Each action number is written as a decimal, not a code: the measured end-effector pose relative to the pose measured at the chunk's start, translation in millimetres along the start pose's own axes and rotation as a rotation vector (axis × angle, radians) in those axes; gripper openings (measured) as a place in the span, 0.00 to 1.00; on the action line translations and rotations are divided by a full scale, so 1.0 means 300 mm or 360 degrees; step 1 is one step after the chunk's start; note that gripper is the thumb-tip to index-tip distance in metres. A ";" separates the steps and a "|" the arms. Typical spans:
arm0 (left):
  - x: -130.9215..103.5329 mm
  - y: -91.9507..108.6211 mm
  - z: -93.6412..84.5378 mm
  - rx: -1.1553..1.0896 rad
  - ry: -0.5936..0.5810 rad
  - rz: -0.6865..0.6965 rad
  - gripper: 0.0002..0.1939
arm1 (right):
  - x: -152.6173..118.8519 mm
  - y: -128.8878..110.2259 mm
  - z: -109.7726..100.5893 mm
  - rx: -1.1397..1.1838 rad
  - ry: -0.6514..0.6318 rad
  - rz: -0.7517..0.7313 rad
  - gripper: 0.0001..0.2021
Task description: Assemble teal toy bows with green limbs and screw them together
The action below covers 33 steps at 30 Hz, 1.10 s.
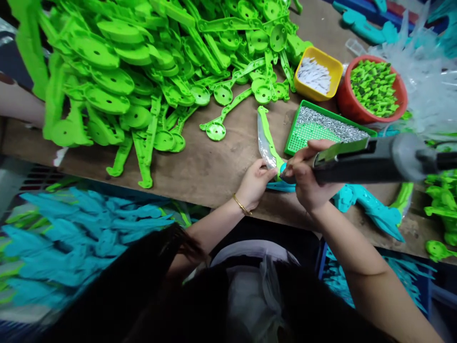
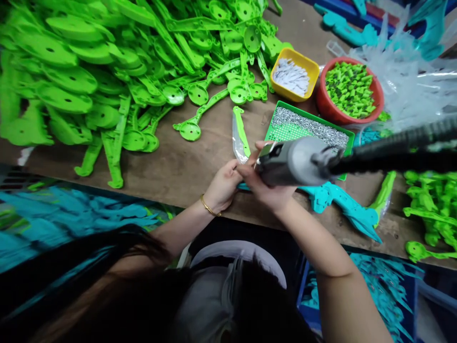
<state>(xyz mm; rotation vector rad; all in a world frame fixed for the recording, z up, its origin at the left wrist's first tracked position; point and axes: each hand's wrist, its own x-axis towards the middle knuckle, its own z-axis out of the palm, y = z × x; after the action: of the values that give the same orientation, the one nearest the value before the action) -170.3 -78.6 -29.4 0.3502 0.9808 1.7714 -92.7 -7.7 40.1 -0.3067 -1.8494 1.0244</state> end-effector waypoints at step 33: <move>-0.076 0.081 -0.111 0.0507 -0.0077 -0.0450 0.17 | 0.222 0.195 -0.111 -0.0148 0.0845 -0.0041 0.19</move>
<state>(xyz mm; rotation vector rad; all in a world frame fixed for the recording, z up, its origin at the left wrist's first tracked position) -197.6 -117.1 -27.0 0.4290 1.2169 1.3477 -110.9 85.3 43.5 -0.5515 -1.4143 0.7480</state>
